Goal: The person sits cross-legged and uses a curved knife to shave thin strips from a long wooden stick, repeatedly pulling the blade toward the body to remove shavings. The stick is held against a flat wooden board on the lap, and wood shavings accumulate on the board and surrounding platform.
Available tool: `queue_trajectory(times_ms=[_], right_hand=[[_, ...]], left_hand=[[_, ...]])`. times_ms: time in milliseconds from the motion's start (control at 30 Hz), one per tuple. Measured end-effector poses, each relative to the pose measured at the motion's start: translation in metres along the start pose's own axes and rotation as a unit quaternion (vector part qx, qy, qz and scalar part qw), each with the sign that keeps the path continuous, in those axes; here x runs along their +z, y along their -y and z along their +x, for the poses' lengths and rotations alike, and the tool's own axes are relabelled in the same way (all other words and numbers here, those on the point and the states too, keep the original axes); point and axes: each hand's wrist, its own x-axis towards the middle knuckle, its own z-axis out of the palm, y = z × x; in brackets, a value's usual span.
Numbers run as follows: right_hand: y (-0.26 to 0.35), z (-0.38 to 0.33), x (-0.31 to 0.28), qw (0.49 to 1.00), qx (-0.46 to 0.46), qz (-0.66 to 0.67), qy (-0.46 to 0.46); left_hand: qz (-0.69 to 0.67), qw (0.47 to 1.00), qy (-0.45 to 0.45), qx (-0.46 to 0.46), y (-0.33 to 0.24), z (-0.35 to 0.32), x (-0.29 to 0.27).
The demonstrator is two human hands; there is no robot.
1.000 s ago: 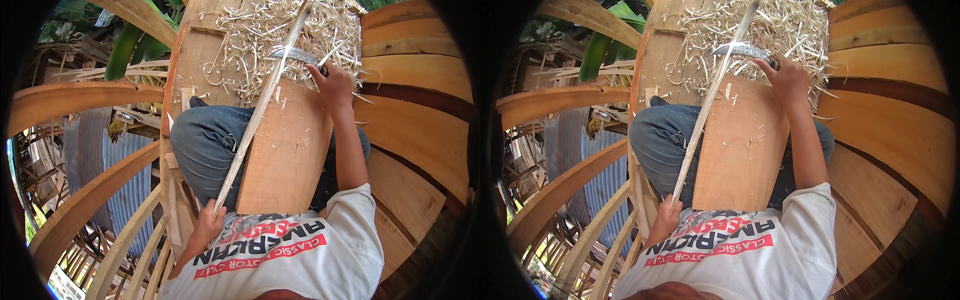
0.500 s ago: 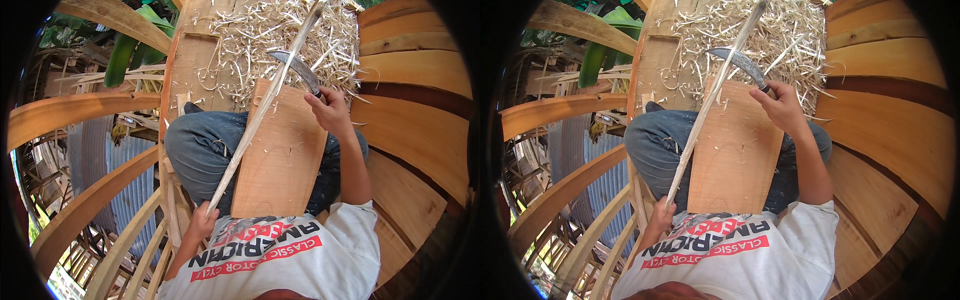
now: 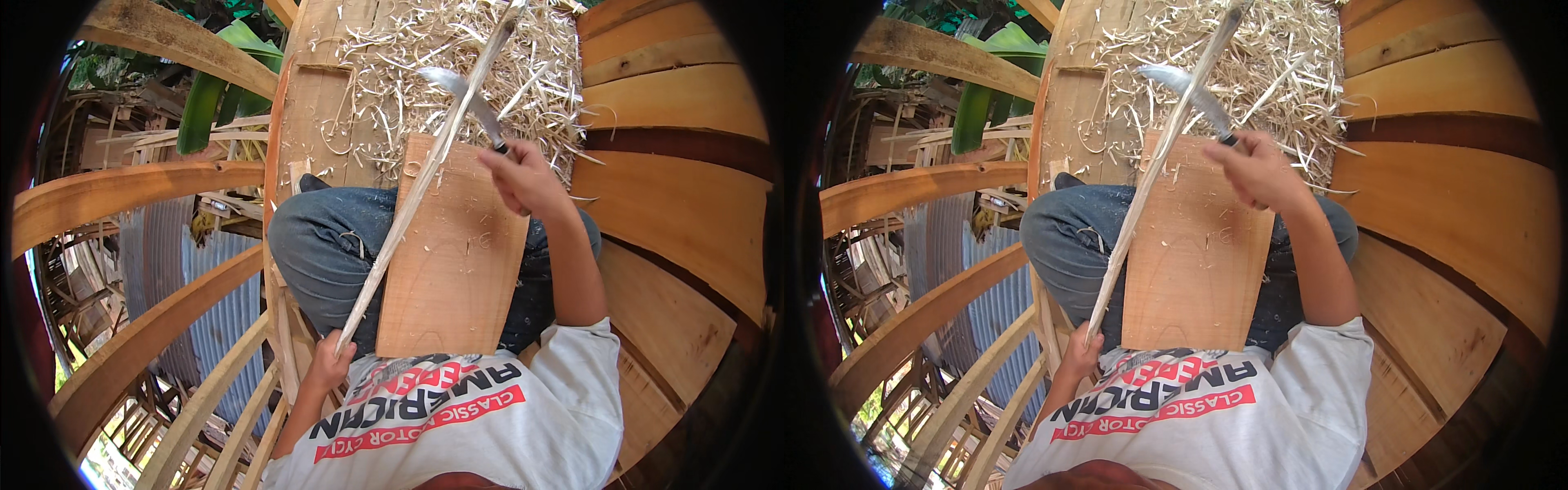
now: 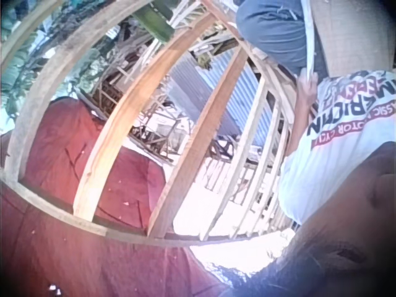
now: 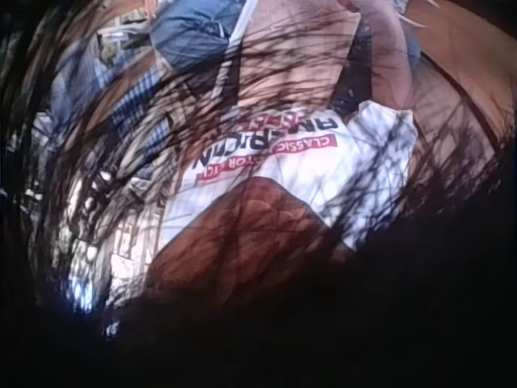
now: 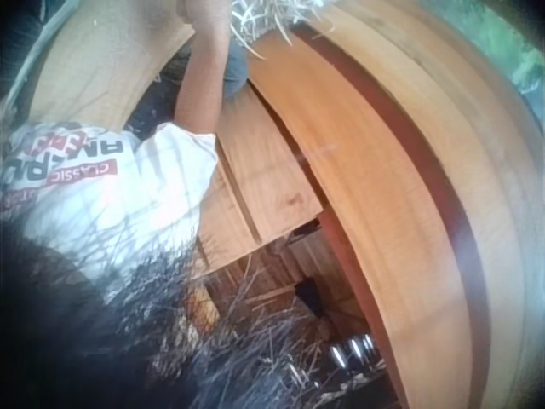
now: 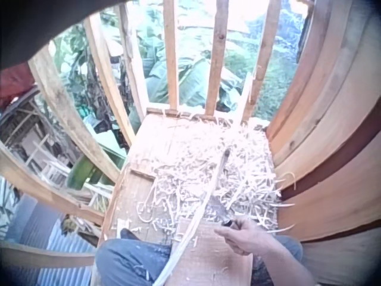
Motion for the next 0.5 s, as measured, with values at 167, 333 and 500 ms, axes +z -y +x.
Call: queue_trajectory(times_ms=[167, 333, 500], right_hand=[[0.002, 0.008, -0.022, 0.998, -0.022, -0.036, -0.048], [-0.011, 0.019, -0.007, 0.955, -0.17, -0.174, -0.168], [-0.017, 0.025, -0.007, 0.96, -0.16, -0.175, -0.149]], left_hand=[[0.0, 1.0, 0.004, 0.003, 0.0, 0.004, -0.002], [-0.032, 0.999, 0.012, -0.017, 0.005, 0.002, -0.001], [-0.029, 0.999, 0.017, -0.014, 0.006, 0.003, -0.002]])
